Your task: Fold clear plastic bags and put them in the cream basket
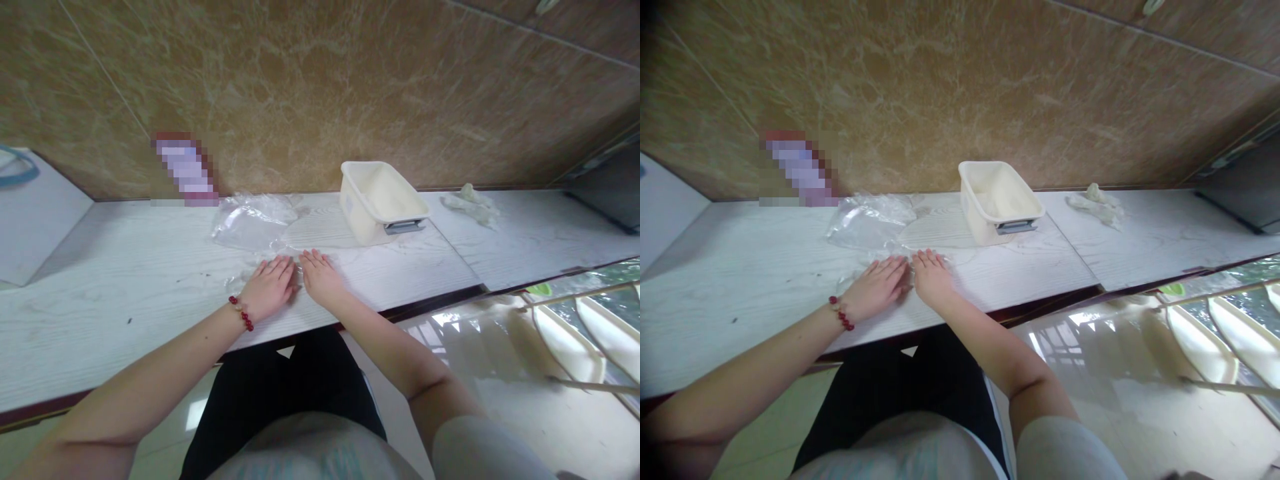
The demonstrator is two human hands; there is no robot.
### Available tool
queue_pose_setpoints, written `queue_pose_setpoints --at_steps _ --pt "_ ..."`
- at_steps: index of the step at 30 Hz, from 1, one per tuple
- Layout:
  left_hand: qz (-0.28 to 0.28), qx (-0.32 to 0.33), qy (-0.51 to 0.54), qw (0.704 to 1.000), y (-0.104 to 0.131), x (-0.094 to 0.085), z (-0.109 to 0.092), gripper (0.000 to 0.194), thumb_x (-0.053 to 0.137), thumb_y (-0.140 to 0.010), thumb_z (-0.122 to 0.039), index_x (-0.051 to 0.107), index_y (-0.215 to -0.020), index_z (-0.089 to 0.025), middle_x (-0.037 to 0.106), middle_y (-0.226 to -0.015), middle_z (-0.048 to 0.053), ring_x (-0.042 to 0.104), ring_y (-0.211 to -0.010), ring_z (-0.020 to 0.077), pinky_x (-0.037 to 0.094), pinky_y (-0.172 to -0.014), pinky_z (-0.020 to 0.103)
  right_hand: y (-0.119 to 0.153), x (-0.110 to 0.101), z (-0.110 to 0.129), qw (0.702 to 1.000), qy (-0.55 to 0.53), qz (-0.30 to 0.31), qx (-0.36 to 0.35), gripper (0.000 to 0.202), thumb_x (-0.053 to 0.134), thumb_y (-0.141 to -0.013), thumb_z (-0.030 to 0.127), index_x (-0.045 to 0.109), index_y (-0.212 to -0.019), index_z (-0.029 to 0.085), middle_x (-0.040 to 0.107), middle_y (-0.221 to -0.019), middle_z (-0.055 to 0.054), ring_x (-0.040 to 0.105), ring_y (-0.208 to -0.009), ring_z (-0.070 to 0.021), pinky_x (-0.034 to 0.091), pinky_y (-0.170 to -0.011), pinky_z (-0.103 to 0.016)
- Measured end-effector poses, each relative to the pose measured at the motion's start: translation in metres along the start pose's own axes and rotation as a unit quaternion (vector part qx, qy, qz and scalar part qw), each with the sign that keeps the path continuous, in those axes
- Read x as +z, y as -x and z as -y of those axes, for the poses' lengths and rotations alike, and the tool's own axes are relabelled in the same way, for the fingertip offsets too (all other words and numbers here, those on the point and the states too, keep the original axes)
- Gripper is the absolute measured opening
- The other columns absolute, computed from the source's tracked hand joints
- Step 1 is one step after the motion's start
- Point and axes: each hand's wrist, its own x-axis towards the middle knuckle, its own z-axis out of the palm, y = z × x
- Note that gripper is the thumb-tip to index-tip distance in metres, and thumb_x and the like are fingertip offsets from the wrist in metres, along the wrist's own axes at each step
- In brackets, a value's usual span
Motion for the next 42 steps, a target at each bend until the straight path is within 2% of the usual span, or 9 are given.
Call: queue_pose_setpoints --at_steps 3,7,10,13,17,20,26,35,42 --pt "0.039 -0.041 -0.01 0.998 0.014 0.008 0.003 0.059 0.028 -0.083 -0.051 0.035 -0.13 -0.016 0.028 -0.139 0.012 0.022 -0.128 0.0272 0.019 -0.101 0.046 0.002 0.005 -0.003 1.0 0.01 0.001 0.005 0.043 0.028 -0.087 0.023 0.038 -0.127 0.013 0.037 -0.134 -0.007 0.028 -0.126 -0.0222 0.021 -0.104 -0.041" --pt "0.034 -0.08 -0.011 0.996 0.037 0.006 0.019 0.057 0.026 -0.083 -0.054 0.033 -0.131 -0.024 0.026 -0.141 0.008 0.021 -0.128 0.0277 0.019 -0.1 0.048 0.004 0.003 -0.005 1.0 0.024 0.012 0.016 0.044 0.029 -0.088 0.03 0.036 -0.129 0.017 0.033 -0.137 -0.005 0.025 -0.127 -0.0238 0.018 -0.104 -0.043" --pt "0.007 -0.121 0.004 0.993 0.049 0.002 0.042 0.05 0.023 -0.086 -0.045 0.04 -0.127 -0.022 0.038 -0.134 0.007 0.033 -0.123 0.0243 0.029 -0.097 0.041 0.006 0.0 -0.006 0.999 0.032 0.023 0.019 0.046 0.03 -0.087 0.035 0.034 -0.131 0.02 0.03 -0.139 -0.004 0.023 -0.128 -0.0253 0.017 -0.103 -0.044" --pt "-0.028 -0.214 0.016 0.976 0.051 -0.002 0.071 0.049 0.026 -0.084 -0.038 0.047 -0.119 -0.012 0.054 -0.116 0.012 0.049 -0.107 0.0238 0.037 -0.092 0.037 0.007 0.0 -0.006 0.999 0.043 0.021 0.02 0.047 0.028 -0.088 0.038 0.031 -0.132 0.022 0.028 -0.14 -0.005 0.022 -0.128 -0.0258 0.015 -0.103 -0.047" --pt "-0.001 -0.24 0.088 0.967 0.043 -0.006 0.097 0.04 0.036 -0.077 -0.038 0.061 -0.099 -0.015 0.064 -0.096 0.009 0.057 -0.09 0.022 0.042 -0.084 0.032 0.008 0.003 -0.007 0.999 0.05 0.006 0.019 0.048 0.027 -0.088 0.039 0.031 -0.132 0.023 0.027 -0.14 -0.005 0.021 -0.129 -0.0251 0.014 -0.103 -0.046" --pt "0.022 -0.242 0.144 0.959 0.035 -0.007 0.099 0.037 0.041 -0.072 -0.044 0.064 -0.086 -0.018 0.066 -0.09 0.006 0.058 -0.086 0.0212 0.044 -0.079 0.029 0.009 0.004 -0.007 0.999 0.049 -0.003 0.019 0.047 0.026 -0.087 0.04 0.032 -0.132 0.023 0.028 -0.139 -0.004 0.021 -0.129 -0.0246 0.013 -0.103 -0.046" --pt "0.065 -0.238 0.151 0.957 0.027 -0.007 0.095 0.033 0.045 -0.066 -0.047 0.062 -0.071 -0.019 0.066 -0.078 0.005 0.059 -0.076 0.0209 0.044 -0.068 0.027 0.01 0.005 -0.007 0.999 0.046 -0.009 0.018 0.047 0.028 -0.087 0.041 0.033 -0.131 0.024 0.029 -0.139 -0.004 0.023 -0.128 -0.025 0.014 -0.103 -0.046" --pt "0.039 -0.271 0.187 0.943 0.031 -0.021 0.094 0.031 0.045 -0.063 -0.047 0.057 -0.072 -0.02 0.064 -0.07 0.002 0.058 -0.066 0.0181 0.042 -0.059 0.026 0.009 0.0 -0.01 0.999 0.045 0.014 0.012 0.048 0.028 -0.087 0.041 0.031 -0.132 0.026 0.026 -0.141 -0.004 0.021 -0.129 -0.0245 0.014 -0.103 -0.045" --pt "0.029 -0.261 0.247 0.933 0.033 -0.015 0.096 0.024 0.049 -0.063 -0.042 0.052 -0.073 -0.02 0.064 -0.067 0.0 0.059 -0.066 0.0164 0.045 -0.06 0.026 0.008 -0.008 -0.014 0.998 0.042 0.037 0.009 0.053 0.027 -0.086 0.047 0.028 -0.133 0.024 0.023 -0.142 -0.005 0.018 -0.13 -0.0251 0.014 -0.103 -0.047"
